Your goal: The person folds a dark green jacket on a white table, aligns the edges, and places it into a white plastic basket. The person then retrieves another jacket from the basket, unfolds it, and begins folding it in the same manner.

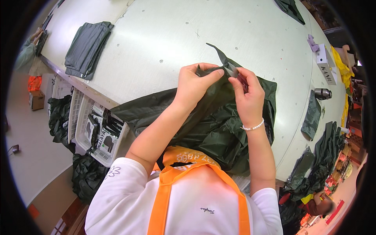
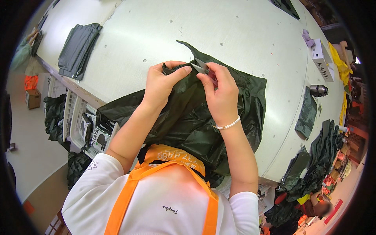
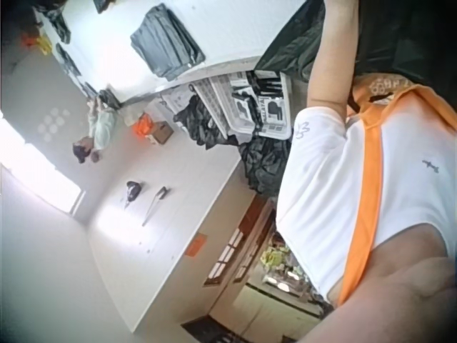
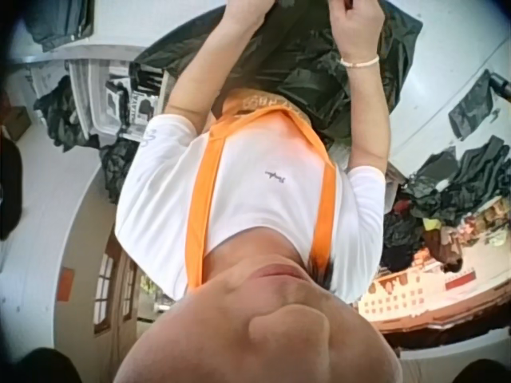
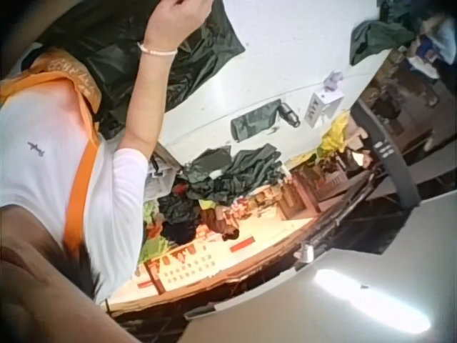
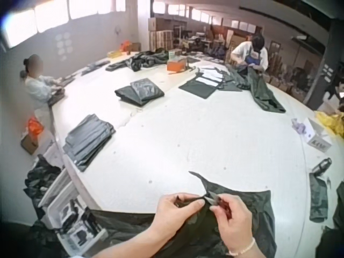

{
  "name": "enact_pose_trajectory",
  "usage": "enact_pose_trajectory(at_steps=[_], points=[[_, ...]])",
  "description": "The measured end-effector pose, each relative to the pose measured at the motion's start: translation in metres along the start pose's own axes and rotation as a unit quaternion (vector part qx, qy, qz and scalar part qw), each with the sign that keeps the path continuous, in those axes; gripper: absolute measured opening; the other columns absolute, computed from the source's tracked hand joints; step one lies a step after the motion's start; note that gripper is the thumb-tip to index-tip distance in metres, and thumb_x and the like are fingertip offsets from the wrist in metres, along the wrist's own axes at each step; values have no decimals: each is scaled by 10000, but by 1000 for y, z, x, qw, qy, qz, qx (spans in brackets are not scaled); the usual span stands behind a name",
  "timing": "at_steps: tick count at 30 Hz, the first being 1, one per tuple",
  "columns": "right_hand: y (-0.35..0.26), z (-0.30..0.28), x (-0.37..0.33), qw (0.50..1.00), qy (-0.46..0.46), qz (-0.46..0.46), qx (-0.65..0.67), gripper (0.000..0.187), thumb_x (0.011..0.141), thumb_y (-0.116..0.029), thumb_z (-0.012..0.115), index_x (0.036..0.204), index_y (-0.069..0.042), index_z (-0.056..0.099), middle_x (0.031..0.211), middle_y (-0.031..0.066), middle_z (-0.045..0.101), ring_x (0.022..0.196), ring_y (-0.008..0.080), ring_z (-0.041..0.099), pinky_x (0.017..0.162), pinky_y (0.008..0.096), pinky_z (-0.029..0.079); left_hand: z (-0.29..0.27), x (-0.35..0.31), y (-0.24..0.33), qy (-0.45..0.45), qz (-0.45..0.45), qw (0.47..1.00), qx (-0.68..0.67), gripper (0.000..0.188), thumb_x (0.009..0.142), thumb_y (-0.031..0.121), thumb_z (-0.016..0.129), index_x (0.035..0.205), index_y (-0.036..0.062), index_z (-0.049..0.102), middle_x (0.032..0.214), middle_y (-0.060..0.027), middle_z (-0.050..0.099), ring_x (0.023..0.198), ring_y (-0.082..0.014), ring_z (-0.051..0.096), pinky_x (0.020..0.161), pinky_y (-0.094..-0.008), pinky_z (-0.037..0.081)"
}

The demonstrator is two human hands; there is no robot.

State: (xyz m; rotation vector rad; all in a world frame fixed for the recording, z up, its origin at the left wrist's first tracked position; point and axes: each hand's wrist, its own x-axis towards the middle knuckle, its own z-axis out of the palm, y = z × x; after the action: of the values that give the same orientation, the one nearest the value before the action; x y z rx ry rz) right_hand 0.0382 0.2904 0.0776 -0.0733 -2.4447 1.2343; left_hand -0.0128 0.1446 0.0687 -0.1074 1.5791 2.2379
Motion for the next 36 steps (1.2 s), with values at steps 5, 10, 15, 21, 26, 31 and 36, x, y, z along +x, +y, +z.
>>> enact_pose_trajectory(at_steps=[5, 10, 15, 21, 26, 31, 36], points=[[2, 7, 1, 997, 14, -53, -59, 214, 792, -100, 689, 965, -25, 588, 814, 84, 606, 706, 201, 589, 628, 292, 481, 0, -4, 1, -17, -8, 998, -57, 142, 766, 51, 691, 866, -41, 649, 802, -66, 656, 705, -94, 605, 640, -214, 484], [-6, 2, 0, 999, 32, -16, -19, 241, 784, -89, 703, 983, -19, 585, 755, 67, 576, 659, 145, 546, 606, 251, 464, 3, -5, 0, 18, 109, 990, 88, 106, 768, 49, 692, 841, -16, 651, 785, -39, 659, 689, -80, 597, 619, -216, 473], [-21, -17, 0, 999, -13, 44, -17, 230, 778, -82, 711, 963, 2, 602, 747, 68, 577, 619, 122, 530, 583, 233, 461, 4, 1, -17, 91, 374, 870, 308, 110, 731, 29, 721, 804, 10, 641, 739, -52, 653, 628, -124, 604, 593, -219, 465], [-35, -33, 4, 987, -91, 22, -129, 249, 788, -183, 698, 959, -22, 618, 768, 94, 599, 628, 211, 590, 569, 294, 471, 4, 1, -22, 91, 522, 762, 371, 200, 626, -13, 726, 726, 90, 586, 615, -37, 527, 546, -223, 505, 535, -313, 391], [-48, -34, 9, 966, -122, -39, -227, 209, 791, -190, 679, 926, -43, 619, 754, 86, 591, 638, 259, 583, 574, 334, 462, -2, 1, -26, 67, 548, 733, 398, 227, 593, -12, 719, 723, 103, 572, 591, -17, 482, 528, -197, 478, 512, -311, 340], [-57, -36, 12, 935, -141, -96, -311, 186, 789, -191, 668, 907, -58, 615, 754, 81, 583, 648, 285, 565, 576, 357, 454, -3, -1, -24, 58, 560, 725, 396, 235, 590, -15, 714, 731, 109, 573, 579, -17, 460, 522, -198, 471, 505, -311, 334], [-34, -53, 5, 979, -78, 1, -190, 230, 789, -182, 687, 943, -36, 600, 778, 93, 594, 650, 245, 574, 606, 322, 474, -3, 5, -22, 56, 531, 746, 398, 200, 601, -3, 731, 695, 112, 597, 618, -16, 534, 548, -202, 501, 530, -307, 380]])
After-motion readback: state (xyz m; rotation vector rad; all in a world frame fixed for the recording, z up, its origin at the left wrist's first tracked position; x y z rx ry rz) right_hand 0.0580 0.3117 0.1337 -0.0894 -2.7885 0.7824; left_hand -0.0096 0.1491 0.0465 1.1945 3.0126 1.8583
